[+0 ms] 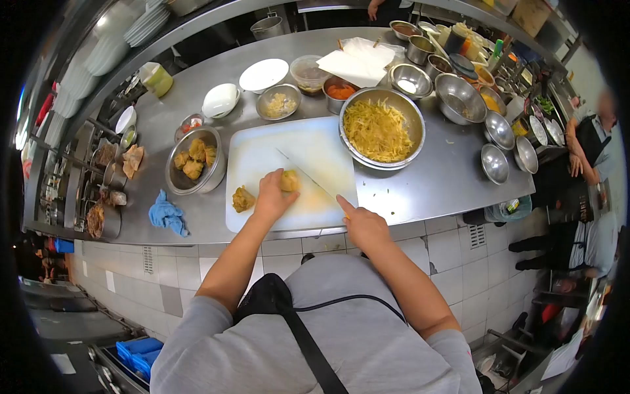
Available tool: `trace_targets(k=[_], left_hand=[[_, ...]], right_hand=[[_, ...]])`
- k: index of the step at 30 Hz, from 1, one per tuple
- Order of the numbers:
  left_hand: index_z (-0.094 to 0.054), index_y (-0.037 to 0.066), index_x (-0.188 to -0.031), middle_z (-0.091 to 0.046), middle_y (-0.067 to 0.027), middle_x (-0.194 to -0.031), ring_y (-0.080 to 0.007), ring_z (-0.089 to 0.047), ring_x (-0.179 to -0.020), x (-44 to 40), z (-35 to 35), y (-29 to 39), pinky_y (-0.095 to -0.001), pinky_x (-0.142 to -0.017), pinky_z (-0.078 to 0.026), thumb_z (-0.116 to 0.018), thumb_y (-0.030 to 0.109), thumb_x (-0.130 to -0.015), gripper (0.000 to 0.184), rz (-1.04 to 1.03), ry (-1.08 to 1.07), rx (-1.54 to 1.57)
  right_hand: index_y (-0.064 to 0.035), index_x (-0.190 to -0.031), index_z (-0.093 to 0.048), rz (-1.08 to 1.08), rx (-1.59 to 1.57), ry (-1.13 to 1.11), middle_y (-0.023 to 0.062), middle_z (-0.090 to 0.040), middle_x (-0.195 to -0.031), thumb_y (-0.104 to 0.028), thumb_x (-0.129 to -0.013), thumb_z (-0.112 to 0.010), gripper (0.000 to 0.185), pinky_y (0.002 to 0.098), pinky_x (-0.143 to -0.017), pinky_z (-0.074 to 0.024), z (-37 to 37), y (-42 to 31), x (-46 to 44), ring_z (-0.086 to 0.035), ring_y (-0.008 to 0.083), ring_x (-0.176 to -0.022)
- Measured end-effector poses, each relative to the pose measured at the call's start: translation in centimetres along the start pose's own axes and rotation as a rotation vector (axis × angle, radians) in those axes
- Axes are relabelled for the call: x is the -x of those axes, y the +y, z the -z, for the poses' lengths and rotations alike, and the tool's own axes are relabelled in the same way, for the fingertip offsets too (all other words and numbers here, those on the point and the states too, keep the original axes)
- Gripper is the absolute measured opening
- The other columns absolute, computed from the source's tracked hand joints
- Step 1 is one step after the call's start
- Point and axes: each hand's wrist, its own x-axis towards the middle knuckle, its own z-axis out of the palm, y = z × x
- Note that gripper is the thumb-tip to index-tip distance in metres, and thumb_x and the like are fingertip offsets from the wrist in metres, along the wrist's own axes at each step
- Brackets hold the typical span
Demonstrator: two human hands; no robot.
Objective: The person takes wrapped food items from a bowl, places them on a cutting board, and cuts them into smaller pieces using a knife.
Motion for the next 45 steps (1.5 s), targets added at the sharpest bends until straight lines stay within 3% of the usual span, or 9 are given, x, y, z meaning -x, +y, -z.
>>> trace_targets(k=[17, 23, 25, 35, 38, 40, 41, 43, 45], left_hand=[[-0.056, 0.002, -0.147, -0.059, -0.0207, -0.147, -0.0435, -0.050, -0.138, 0.0, 1.9, -0.1, -0.0481, -0.118, -0.044, -0.081, 0.006, -0.081, 0.071, -0.031, -0.242, 0.120], [-0.040, 0.000, -0.162, -0.036, -0.0240, -0.169, -0.0436, -0.030, -0.157, 1.4, 0.4, 2.9, -0.0489, -0.128, -0.032, -0.078, 0.023, -0.094, 0.080, -0.103, -0.070, 0.002], [-0.026, 0.002, -0.169, -0.018, -0.0218, -0.178, -0.0415, -0.016, -0.164, 1.7, -1.0, 3.1, -0.0507, -0.133, -0.020, -0.062, 0.041, -0.107, 0.082, -0.274, -0.158, -0.281], [-0.019, 0.004, -0.172, -0.010, -0.0161, -0.181, -0.0369, -0.003, -0.168, 2.3, -0.7, 3.0, -0.0506, -0.135, -0.010, -0.047, 0.054, -0.110, 0.084, -0.224, -0.395, -0.386], [-0.026, 0.004, -0.170, -0.022, -0.0222, -0.176, -0.0395, -0.016, -0.165, 2.6, -0.4, 4.2, -0.0518, -0.132, -0.019, -0.056, 0.047, -0.109, 0.081, -0.197, -0.194, -0.304], [-0.038, 0.004, -0.164, -0.050, -0.0232, -0.159, -0.0376, -0.048, -0.148, 2.1, -0.8, 4.8, -0.0482, -0.119, -0.041, -0.069, 0.039, -0.105, 0.075, -0.268, 0.124, 0.099], [-0.038, 0.004, -0.164, -0.050, -0.0232, -0.159, -0.0376, -0.048, -0.148, 1.8, -0.7, 5.9, -0.0482, -0.119, -0.041, -0.069, 0.039, -0.105, 0.075, -0.254, 0.130, 0.098], [-0.061, 0.002, -0.141, -0.073, -0.0126, -0.125, -0.0237, -0.069, -0.114, 0.7, 0.0, 8.9, -0.0358, -0.097, -0.055, -0.078, 0.030, -0.102, 0.051, 0.373, -0.221, 1.092], [-0.066, 0.002, -0.128, -0.074, -0.0078, -0.114, -0.0178, -0.070, -0.105, -0.4, -0.2, 8.9, -0.0308, -0.093, -0.054, -0.077, 0.031, -0.103, 0.040, 0.386, -0.303, 1.100]], right_hand=[[-0.0331, -0.162, -0.046, 0.010, -0.019, 0.091, 0.0190, -0.074, -0.100, -0.025, -0.103, -0.068, 0.063, 0.0531, -0.079, -0.0583, -1.8, 0.4, 4.2, -0.074, 0.0404, -0.089], [-0.0312, -0.161, -0.046, -0.034, -0.054, 0.090, 0.0205, -0.074, -0.098, -0.023, -0.103, -0.067, 0.062, 0.0550, -0.079, -0.0573, -1.3, 0.9, 4.3, -0.073, 0.0419, -0.089], [-0.0317, -0.163, -0.044, -0.036, -0.075, 0.062, 0.0203, -0.075, -0.103, -0.027, -0.105, -0.065, 0.062, 0.0543, -0.084, -0.0587, -1.4, 1.1, 4.0, -0.074, 0.0412, -0.095], [-0.0203, -0.162, -0.049, 0.023, -0.432, 0.197, 0.0274, -0.075, -0.113, -0.029, -0.104, -0.067, 0.061, 0.0523, -0.092, -0.0566, -1.6, 3.7, 3.6, -0.072, 0.0471, -0.108], [-0.0145, -0.162, -0.048, -0.013, -0.582, 0.114, 0.0208, -0.076, -0.100, -0.026, -0.106, -0.066, 0.060, 0.0448, -0.079, -0.0592, 0.2, 4.0, 3.9, -0.076, 0.0363, -0.090], [-0.0110, -0.163, -0.047, -0.106, -0.939, -0.026, 0.0090, -0.069, -0.085, -0.021, -0.108, -0.065, 0.059, 0.0342, -0.063, -0.0558, 1.2, 3.6, 4.2, -0.067, 0.0181, -0.069], [-0.0110, -0.163, -0.047, -0.101, -0.932, -0.039, 0.0090, -0.069, -0.085, -0.021, -0.108, -0.065, 0.059, 0.0342, -0.063, -0.0558, 1.5, 3.5, 4.3, -0.067, 0.0181, -0.069], [-0.0108, -0.164, -0.046, -0.046, -1.104, -0.089, 0.0016, -0.059, -0.081, -0.017, -0.110, -0.062, 0.057, 0.0269, -0.054, -0.0494, 2.1, 3.3, 4.3, -0.053, 0.0070, -0.060], [-0.0114, -0.164, -0.046, -0.015, -1.103, -0.119, 0.0015, -0.059, -0.081, -0.017, -0.110, -0.062, 0.057, 0.0262, -0.054, -0.0490, 2.3, 3.2, 4.2, -0.052, 0.0070, -0.059]])
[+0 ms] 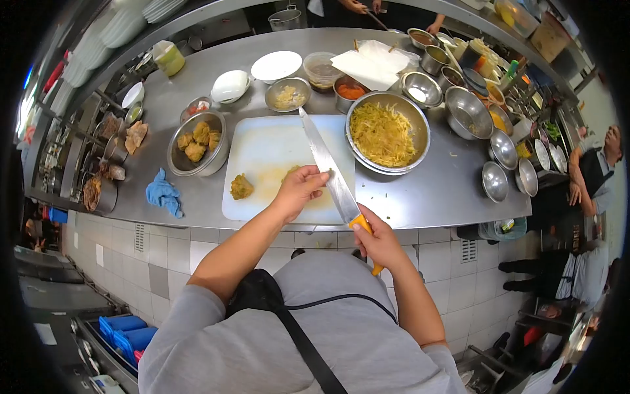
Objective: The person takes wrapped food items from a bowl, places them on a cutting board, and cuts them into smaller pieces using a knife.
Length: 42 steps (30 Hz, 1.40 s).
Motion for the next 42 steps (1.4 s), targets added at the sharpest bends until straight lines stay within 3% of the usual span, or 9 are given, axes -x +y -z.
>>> trace_targets(k=[5, 8, 10, 13, 19, 23, 28, 34, 42], left_hand=[[-0.071, 0.004, -0.098, -0.076, -0.0015, -0.093, -0.0108, -0.071, -0.092, 0.0, -0.7, -0.8, -0.0254, -0.086, -0.054, -0.073, 0.028, -0.106, 0.026, 0.096, 0.019, 0.010], [-0.073, 0.002, -0.113, -0.077, -0.0098, -0.108, -0.0204, -0.072, -0.102, -0.5, -0.1, -4.1, -0.0334, -0.092, -0.056, -0.070, 0.021, -0.105, 0.021, 0.025, 0.018, -0.240], [-0.069, 0.002, -0.132, -0.072, -0.0188, -0.128, -0.0334, -0.067, -0.121, 0.6, -0.3, -5.7, -0.0436, -0.106, -0.052, -0.069, 0.012, -0.100, 0.034, -0.384, -0.001, -0.932], [-0.058, 0.005, -0.151, -0.063, -0.0240, -0.144, -0.0413, -0.056, -0.137, 2.7, 0.3, -2.7, -0.0496, -0.119, -0.043, -0.069, 0.008, -0.094, 0.059, -0.513, -0.038, -0.927], [-0.047, 0.002, -0.156, -0.059, -0.0267, -0.148, -0.0405, -0.053, -0.143, 5.2, 11.6, -0.1, -0.0485, -0.119, -0.043, -0.079, 0.015, -0.093, 0.072, -0.524, 0.797, -1.440], [-0.041, 0.000, -0.159, -0.060, -0.0264, -0.147, -0.0395, -0.057, -0.140, 6.5, 16.6, -6.5, -0.0440, -0.114, -0.048, -0.081, 0.014, -0.092, 0.079, -0.290, 0.632, -0.997], [-0.050, -0.001, -0.140, -0.062, -0.0221, -0.133, -0.0316, -0.065, -0.119, 5.3, 14.2, -6.8, -0.0381, -0.103, -0.053, -0.088, 0.012, -0.086, 0.067, -0.276, 0.834, -0.644], [-0.050, 0.001, -0.136, -0.051, -0.0236, -0.136, -0.0414, -0.052, -0.127, 4.1, 11.5, -6.1, -0.0492, -0.108, -0.047, -0.094, 0.020, -0.080, 0.073, -0.546, 0.849, -1.191], [-0.055, 0.002, -0.142, -0.054, -0.0222, -0.132, -0.0437, -0.051, -0.124, 5.9, 9.6, -4.3, -0.0534, -0.105, -0.048, -0.089, 0.045, -0.085, 0.079, -0.449, 0.619, -1.229]], right_hand=[[-0.0119, -0.165, -0.044, 0.063, 0.111, 0.003, 0.0062, -0.068, -0.090, -0.018, -0.109, -0.062, 0.059, 0.0313, -0.062, -0.0552, 0.3, 1.1, 0.5, -0.062, 0.0135, -0.065], [-0.0128, -0.165, -0.043, 0.224, 0.449, 0.210, 0.0142, -0.076, -0.102, -0.019, -0.108, -0.063, 0.061, 0.0399, -0.076, -0.0592, 1.1, 2.5, 0.3, -0.073, 0.0257, -0.079], [-0.0183, -0.166, -0.041, 0.114, 0.486, 0.253, 0.0219, -0.077, -0.114, -0.022, -0.106, -0.063, 0.064, 0.0475, -0.088, -0.0578, 1.8, 3.4, 0.4, -0.076, 0.0390, -0.096], [-0.0249, -0.168, -0.039, -0.020, 0.717, 0.206, 0.0247, -0.076, -0.111, -0.024, -0.106, -0.063, 0.066, 0.0510, -0.086, -0.0571, 2.1, 2.5, 0.7, -0.073, 0.0444, -0.097], [-0.0303, -0.172, -0.024, -0.015, 0.932, 0.110, 0.0254, -0.075, -0.100, -0.020, -0.105, -0.061, 0.077, 0.0560, -0.085, -0.0561, 2.9, 5.4, -0.5, -0.072, 0.0468, -0.094], [-0.0305, -0.173, -0.020, 0.010, 0.926, 0.069, 0.0256, -0.074, -0.098, -0.018, -0.105, -0.061, 0.080, 0.0566, -0.084, -0.0563, 3.9, 5.9, -1.0, -0.072, 0.0465, -0.093], [-0.0280, -0.172, -0.022, 0.073, 0.939, 0.042, 0.0244, -0.075, -0.098, -0.017, -0.105, -0.062, 0.079, 0.0569, -0.083, -0.0564, 5.0, 6.6, -1.4, -0.072, 0.0450, -0.092], [-0.0278, -0.171, -0.027, 0.132, 0.883, 0.042, 0.0233, -0.074, -0.094, -0.018, -0.104, -0.063, 0.077, 0.0557, -0.080, -0.0570, 5.7, 7.3, -1.9, -0.073, 0.0446, -0.087], [-0.0272, -0.167, -0.038, 0.121, 0.983, 0.181, 0.0218, -0.074, -0.091, -0.018, -0.101, -0.066, 0.072, 0.0550, -0.079, -0.0570, 3.2, 5.2, -0.8, -0.073, 0.0429, -0.085]])
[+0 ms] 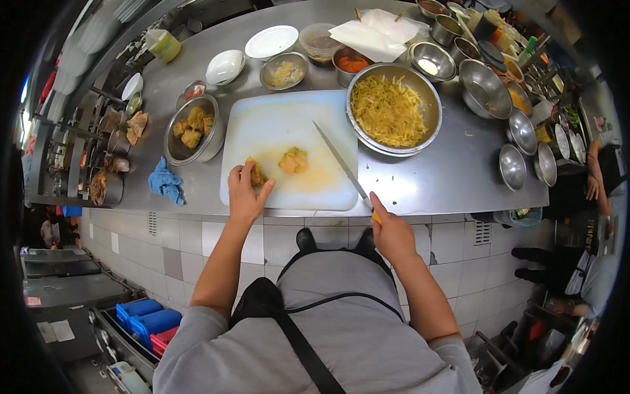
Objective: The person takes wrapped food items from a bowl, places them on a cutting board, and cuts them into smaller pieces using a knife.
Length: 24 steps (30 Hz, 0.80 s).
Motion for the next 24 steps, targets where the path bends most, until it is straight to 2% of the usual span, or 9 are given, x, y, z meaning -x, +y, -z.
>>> trace_targets(k=[2, 4, 5, 7, 10, 13, 17, 19, 24], left_hand=[[-0.058, 0.002, -0.138, -0.057, -0.0215, -0.130, -0.0426, -0.052, -0.124, -1.2, 2.4, 0.3, -0.0517, -0.105, -0.049, -0.087, 0.046, -0.086, 0.075, -0.012, -0.026, -0.063], [-0.067, 0.003, -0.123, -0.063, -0.0202, -0.124, -0.0408, -0.061, -0.117, -3.4, 3.3, 0.2, -0.0518, -0.097, -0.053, -0.084, 0.041, -0.088, 0.055, 0.019, -0.156, -0.011], [-0.067, 0.003, -0.123, -0.063, -0.0202, -0.124, -0.0408, -0.061, -0.117, -4.0, 3.0, 0.0, -0.0518, -0.097, -0.053, -0.084, 0.041, -0.088, 0.055, 0.014, -0.157, -0.001], [-0.072, 0.003, -0.103, -0.068, -0.0207, -0.109, -0.0415, -0.068, -0.103, -5.1, 2.4, -0.2, -0.0515, -0.088, -0.056, -0.079, 0.032, -0.092, 0.032, 0.121, -0.202, 0.021], [-0.074, 0.002, -0.092, -0.070, -0.0229, -0.103, -0.0438, -0.070, -0.092, -5.8, 1.2, -2.1, -0.0538, -0.083, -0.056, -0.073, 0.024, -0.095, 0.023, 0.101, -0.209, 0.132], [-0.076, -0.001, -0.097, -0.073, -0.0216, -0.100, -0.0395, -0.071, -0.089, -5.8, 0.9, -4.4, -0.0466, -0.080, -0.057, -0.072, 0.020, -0.097, 0.021, 0.084, -0.224, 0.219], [-0.075, 0.001, -0.099, -0.073, -0.0210, -0.103, -0.0416, -0.070, -0.089, -6.4, 2.0, -6.1, -0.0500, -0.084, -0.056, -0.067, 0.018, -0.101, 0.019, 0.084, -0.324, 0.356], [-0.075, 0.001, -0.116, -0.071, -0.0182, -0.102, -0.0359, -0.068, -0.092, -6.3, 1.9, -7.0, -0.0421, -0.085, -0.055, -0.067, 0.019, -0.104, 0.024, -0.010, -0.378, 0.453], [-0.073, 0.007, -0.130, -0.065, -0.0151, -0.104, -0.0328, -0.065, -0.101, -8.0, 5.0, -6.1, -0.0406, -0.094, -0.053, -0.066, 0.018, -0.105, 0.028, -0.300, -0.595, 0.328]], right_hand=[[-0.0269, -0.166, -0.040, -0.028, 0.005, 0.008, 0.0221, -0.074, -0.093, -0.017, -0.101, -0.067, 0.071, 0.0546, -0.080, -0.0571, -0.4, -2.1, 0.5, -0.073, 0.0435, -0.086], [-0.0264, -0.166, -0.042, -0.040, -0.108, 0.077, 0.0222, -0.075, -0.099, -0.016, -0.100, -0.068, 0.071, 0.0530, -0.081, -0.0574, -1.2, -4.6, 1.2, -0.072, 0.0445, -0.088], [-0.0264, -0.166, -0.042, -0.047, -0.101, 0.083, 0.0222, -0.075, -0.099, -0.016, -0.100, -0.068, 0.071, 0.0530, -0.081, -0.0574, -1.7, -5.7, 1.4, -0.072, 0.0445, -0.088], [-0.0228, -0.164, -0.046, -0.050, -0.179, 0.102, 0.0246, -0.074, -0.102, -0.011, -0.099, -0.071, 0.071, 0.0476, -0.080, -0.0572, -2.6, -7.8, 1.7, -0.072, 0.0447, -0.092], [-0.0220, -0.164, -0.046, -0.017, -0.206, 0.129, 0.0244, -0.074, -0.102, -0.010, -0.098, -0.071, 0.071, 0.0458, -0.080, -0.0571, -3.8, -11.2, 2.1, -0.072, 0.0447, -0.092], [-0.0252, -0.163, -0.046, -0.026, -0.189, 0.101, 0.0207, -0.075, -0.102, -0.014, -0.099, -0.070, 0.070, 0.0492, -0.080, -0.0577, -4.4, -14.3, 2.5, -0.072, 0.0430, -0.091], [-0.0295, -0.162, -0.046, -0.048, -0.121, 0.047, 0.0164, -0.075, -0.100, -0.018, -0.101, -0.068, 0.066, 0.0509, -0.078, -0.0587, -6.3, -16.6, 2.9, -0.073, 0.0405, -0.088], [-0.0300, -0.162, -0.046, -0.075, -0.096, 0.021, 0.0164, -0.075, -0.100, -0.020, -0.101, -0.067, 0.065, 0.0507, -0.078, -0.0590, -5.9, -17.4, 2.9, -0.073, 0.0400, -0.088], [-0.0306, -0.161, -0.047, -0.102, -0.008, -0.037, 0.0166, -0.076, -0.099, -0.022, -0.102, -0.067, 0.063, 0.0507, -0.078, -0.0595, -6.0, -17.0, 2.4, -0.074, 0.0391, -0.089]])
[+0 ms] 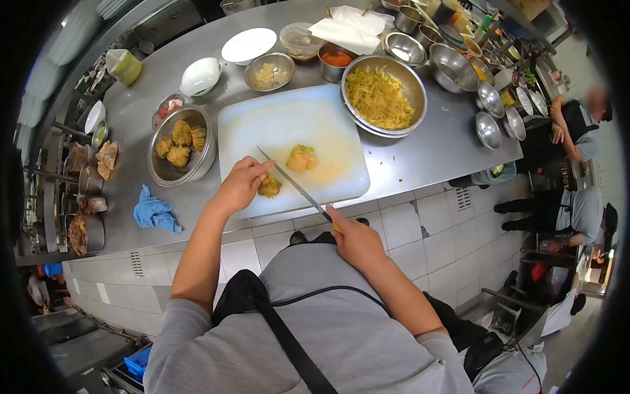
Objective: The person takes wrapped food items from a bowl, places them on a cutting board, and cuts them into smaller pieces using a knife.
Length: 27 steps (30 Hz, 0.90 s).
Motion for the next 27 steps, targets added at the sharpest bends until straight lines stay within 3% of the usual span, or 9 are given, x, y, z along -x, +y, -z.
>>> trace_targets(k=[1, 5, 8, 10, 13, 20, 27], left_hand=[[-0.073, 0.010, -0.132, -0.063, -0.0143, -0.105, -0.0323, -0.064, -0.103, -0.3, 0.1, -0.3, -0.0410, -0.095, -0.052, -0.067, 0.018, -0.104, 0.030, -0.081, -0.092, -0.039], [-0.075, 0.010, -0.127, -0.064, -0.0136, -0.109, -0.0330, -0.065, -0.105, -0.7, 1.3, 1.1, -0.0431, -0.097, -0.051, -0.071, 0.016, -0.100, 0.028, 0.000, -0.241, -0.108], [-0.079, 0.007, -0.117, -0.067, -0.0138, -0.104, -0.0341, -0.067, -0.101, -1.0, 1.6, 1.4, -0.0424, -0.093, -0.054, -0.075, 0.014, -0.095, 0.023, -0.010, -0.203, -0.205], [-0.081, 0.004, -0.105, -0.072, -0.0147, -0.098, -0.0355, -0.070, -0.093, -1.2, 1.3, 0.9, -0.0415, -0.087, -0.057, -0.079, 0.011, -0.090, 0.017, 0.038, -0.061, -0.223], [-0.080, 0.002, -0.102, -0.075, -0.0167, -0.093, -0.0357, -0.072, -0.086, -0.9, 0.4, 0.4, -0.0420, -0.080, -0.058, -0.079, 0.008, -0.088, 0.015, 0.113, 0.095, -0.122], [-0.079, 0.001, -0.103, -0.075, -0.0187, -0.094, -0.0332, -0.073, -0.085, 0.3, 0.2, 0.9, -0.0414, -0.080, -0.058, -0.076, 0.006, -0.087, 0.017, 0.217, 0.097, -0.075], [-0.076, -0.001, -0.096, -0.072, -0.0180, -0.088, -0.0325, -0.071, -0.074, 1.0, -1.6, 0.3, -0.0383, -0.068, -0.057, -0.076, 0.003, -0.086, 0.011, 0.024, 0.322, -0.057]], right_hand=[[-0.0302, -0.161, -0.047, -0.007, 0.009, -0.009, 0.0171, -0.076, -0.098, -0.023, -0.102, -0.067, 0.062, 0.0511, -0.079, -0.0595, 0.0, 0.1, -0.2, -0.074, 0.0391, -0.089], [-0.0295, -0.161, -0.047, -0.013, 0.025, -0.041, 0.0185, -0.075, -0.097, -0.024, -0.103, -0.067, 0.062, 0.0519, -0.079, -0.0595, 0.2, 0.6, -0.5, -0.074, 0.0394, -0.089], [-0.0290, -0.160, -0.049, 0.009, 0.004, -0.033, 0.0202, -0.075, -0.096, -0.024, -0.103, -0.066, 0.060, 0.0525, -0.079, -0.0593, 0.6, 1.4, -0.4, -0.074, 0.0404, -0.088], [-0.0285, -0.160, -0.049, 0.001, -0.001, -0.045, 0.0208, -0.075, -0.096, -0.024, -0.103, -0.067, 0.060, 0.0528, -0.079, -0.0592, 1.3, 1.5, -0.4, -0.074, 0.0410, -0.088], [-0.0276, -0.159, -0.050, 0.005, -0.024, -0.043, 0.0221, -0.075, -0.095, -0.023, -0.102, -0.067, 0.059, 0.0535, -0.079, -0.0588, 2.4, 1.6, -0.3, -0.074, 0.0422, -0.087], [-0.0256, -0.160, -0.049, 0.107, -0.128, -0.034, 0.0192, -0.077, -0.105, -0.021, -0.102, -0.068, 0.062, 0.0530, -0.082, -0.0585, 4.2, 0.7, 0.7, -0.073, 0.0407, -0.092], [-0.0244, -0.164, -0.043, 0.085, -0.103, -0.155, 0.0180, -0.077, -0.111, -0.019, -0.102, -0.067, 0.067, 0.0519, -0.085, -0.0582, 6.1, -0.8, 1.6, -0.073, 0.0399, -0.095]])
